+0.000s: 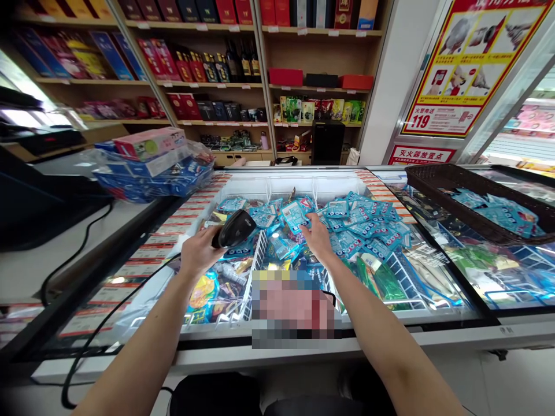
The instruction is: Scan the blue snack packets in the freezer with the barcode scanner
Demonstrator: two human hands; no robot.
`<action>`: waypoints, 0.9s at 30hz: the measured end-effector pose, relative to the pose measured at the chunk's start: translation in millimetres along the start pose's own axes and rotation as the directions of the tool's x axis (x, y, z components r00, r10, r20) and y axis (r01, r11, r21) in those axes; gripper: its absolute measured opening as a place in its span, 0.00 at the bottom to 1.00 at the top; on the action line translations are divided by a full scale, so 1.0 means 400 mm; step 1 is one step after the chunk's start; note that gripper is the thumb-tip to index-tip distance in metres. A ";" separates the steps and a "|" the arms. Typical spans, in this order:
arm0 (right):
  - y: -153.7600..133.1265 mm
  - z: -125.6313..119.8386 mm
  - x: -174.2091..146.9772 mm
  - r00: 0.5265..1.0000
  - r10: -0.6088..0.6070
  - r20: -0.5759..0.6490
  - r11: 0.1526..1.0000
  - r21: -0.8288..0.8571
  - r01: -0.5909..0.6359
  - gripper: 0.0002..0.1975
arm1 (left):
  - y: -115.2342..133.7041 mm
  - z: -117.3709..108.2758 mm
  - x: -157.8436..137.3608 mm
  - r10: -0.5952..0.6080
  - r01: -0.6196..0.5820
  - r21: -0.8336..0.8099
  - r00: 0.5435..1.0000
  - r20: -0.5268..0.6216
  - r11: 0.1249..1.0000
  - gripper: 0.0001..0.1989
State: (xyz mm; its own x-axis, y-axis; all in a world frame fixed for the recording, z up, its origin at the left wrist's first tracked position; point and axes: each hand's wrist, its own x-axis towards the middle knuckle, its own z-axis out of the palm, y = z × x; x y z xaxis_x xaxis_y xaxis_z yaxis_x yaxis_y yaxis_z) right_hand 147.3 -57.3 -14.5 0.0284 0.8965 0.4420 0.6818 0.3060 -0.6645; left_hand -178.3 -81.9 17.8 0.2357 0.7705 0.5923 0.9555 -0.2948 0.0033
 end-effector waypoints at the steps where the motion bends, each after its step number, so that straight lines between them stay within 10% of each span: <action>1: 0.001 -0.003 0.001 1.000 0.021 0.001 0.999 0.043 -0.021 0.19 | 0.005 -0.007 0.006 0.023 -0.023 -0.006 1.000 0.012 1.000 0.19; 14: 0.032 0.014 0.016 0.985 0.155 0.077 0.949 0.267 -0.170 0.21 | 0.127 -0.013 0.083 0.158 -0.147 -0.068 0.963 0.220 0.987 0.18; 27: 0.027 0.010 0.019 0.993 0.080 0.082 0.981 0.169 -0.093 0.20 | 0.101 0.022 0.062 0.146 -0.137 -0.060 0.965 0.217 0.989 0.18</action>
State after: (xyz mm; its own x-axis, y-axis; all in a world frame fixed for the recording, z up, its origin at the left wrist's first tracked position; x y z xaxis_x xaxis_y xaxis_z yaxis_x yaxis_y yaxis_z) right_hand 151.9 -46.0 -21.0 0.0230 0.9415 0.3362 0.5428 0.2706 -0.7950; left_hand -132.3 -69.6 25.5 0.4059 0.8232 0.3970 0.9021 -0.4305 -0.0297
